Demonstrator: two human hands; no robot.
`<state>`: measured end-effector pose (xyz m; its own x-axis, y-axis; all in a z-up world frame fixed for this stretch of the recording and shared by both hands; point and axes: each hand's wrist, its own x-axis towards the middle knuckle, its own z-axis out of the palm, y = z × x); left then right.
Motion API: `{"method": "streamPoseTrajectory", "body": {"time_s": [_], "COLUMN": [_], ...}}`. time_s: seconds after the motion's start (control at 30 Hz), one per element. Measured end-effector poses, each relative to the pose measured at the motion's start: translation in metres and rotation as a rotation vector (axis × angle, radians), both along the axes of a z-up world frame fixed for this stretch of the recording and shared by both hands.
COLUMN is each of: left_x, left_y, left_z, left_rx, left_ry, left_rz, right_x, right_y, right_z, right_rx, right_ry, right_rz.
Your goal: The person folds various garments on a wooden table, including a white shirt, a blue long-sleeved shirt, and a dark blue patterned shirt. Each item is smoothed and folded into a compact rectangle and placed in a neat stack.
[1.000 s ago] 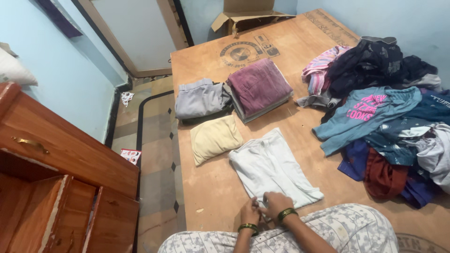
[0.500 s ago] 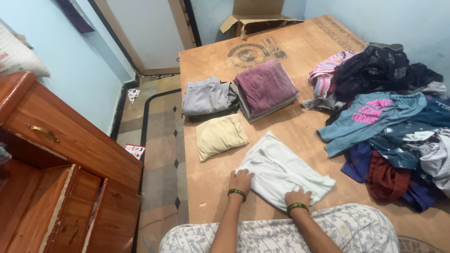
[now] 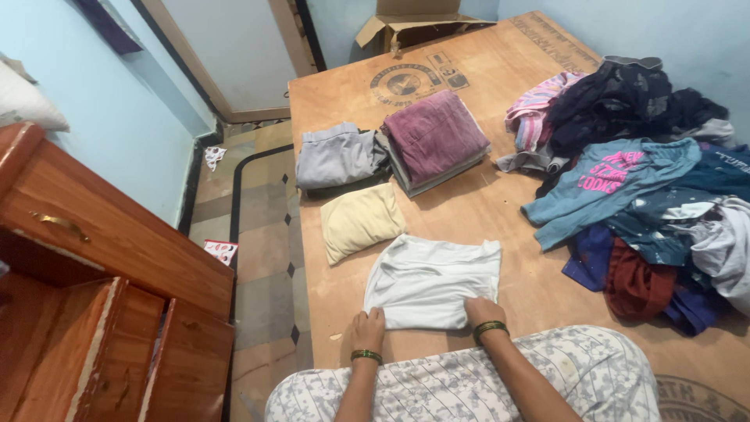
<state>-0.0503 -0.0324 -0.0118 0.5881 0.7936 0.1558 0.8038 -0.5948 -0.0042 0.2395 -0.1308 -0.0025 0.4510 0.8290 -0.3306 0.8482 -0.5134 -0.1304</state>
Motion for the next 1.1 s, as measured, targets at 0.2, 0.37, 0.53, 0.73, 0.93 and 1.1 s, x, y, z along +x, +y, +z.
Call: {"method": "streamPoseTrajectory", "body": {"time_s": [0.2, 0.37, 0.53, 0.73, 0.93, 1.1], "left_x": [-0.013, 0.018, 0.053, 0.061, 0.056, 0.051], "left_y": [0.006, 0.049, 0.088, 0.085, 0.064, 0.09], "left_z": [0.035, 0.073, 0.085, 0.046, 0.012, 0.006], "left_rx": [-0.341, -0.587, -0.582, -0.532, -0.757, -0.968], "left_ry": [0.025, -0.271, -0.271, -0.434, -0.471, -0.848], "left_rz": [-0.108, -0.005, 0.28, 0.576, 0.7, 0.656], "right_x": [0.075, 0.118, 0.101, 0.1, 0.101, 0.102], "right_y": [-0.026, -0.032, -0.009, -0.001, 0.004, 0.008], "right_z": [0.025, 0.066, 0.08, 0.042, 0.012, 0.016], "right_rx": [-0.213, -0.048, 0.203, 0.182, 0.193, 0.315], "right_ry": [0.283, 0.304, 0.262, 0.187, 0.388, 0.884], "right_rz": [0.129, 0.009, -0.372, -0.425, -0.545, -0.626]}}
